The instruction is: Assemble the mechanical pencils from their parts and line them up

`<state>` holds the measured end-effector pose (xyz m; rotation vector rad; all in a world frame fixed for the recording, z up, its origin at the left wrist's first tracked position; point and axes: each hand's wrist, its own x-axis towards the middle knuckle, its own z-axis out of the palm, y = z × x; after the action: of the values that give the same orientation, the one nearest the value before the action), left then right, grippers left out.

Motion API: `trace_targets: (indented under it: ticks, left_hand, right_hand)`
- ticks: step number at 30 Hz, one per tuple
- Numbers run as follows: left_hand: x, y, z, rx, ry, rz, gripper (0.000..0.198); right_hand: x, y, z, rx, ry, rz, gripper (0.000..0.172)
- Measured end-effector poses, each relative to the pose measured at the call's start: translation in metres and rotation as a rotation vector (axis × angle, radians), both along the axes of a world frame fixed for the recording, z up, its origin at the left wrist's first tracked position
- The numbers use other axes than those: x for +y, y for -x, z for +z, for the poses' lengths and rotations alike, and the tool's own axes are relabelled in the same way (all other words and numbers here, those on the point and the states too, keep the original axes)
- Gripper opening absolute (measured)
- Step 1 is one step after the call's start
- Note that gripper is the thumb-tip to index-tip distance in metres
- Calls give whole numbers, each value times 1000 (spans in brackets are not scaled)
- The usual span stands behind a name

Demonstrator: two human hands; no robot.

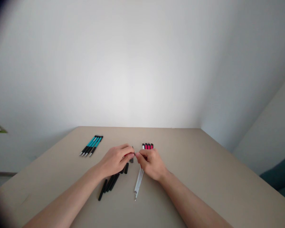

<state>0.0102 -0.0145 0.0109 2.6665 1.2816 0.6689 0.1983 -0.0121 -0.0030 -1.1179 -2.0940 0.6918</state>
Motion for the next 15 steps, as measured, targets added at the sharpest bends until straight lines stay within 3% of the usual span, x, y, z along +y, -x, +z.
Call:
trace_targets:
  ticks: [4, 8, 11, 15]
  left_hand:
    - [2, 0, -2, -7, -30, 47, 28]
    - [7, 2, -4, -159, -54, 231, 26]
    - [9, 4, -4, -269, -70, 269, 23]
    - [9, 4, -4, -312, -77, 245, 24]
  right_hand:
    - [-1, 2, 1, 12, 53, -28, 39]
    - [-2, 3, -1, -71, 41, -19, 38]
    - [-4, 5, -2, -141, -58, 84, 21]
    - [-7, 10, -6, -257, -140, 216, 30]
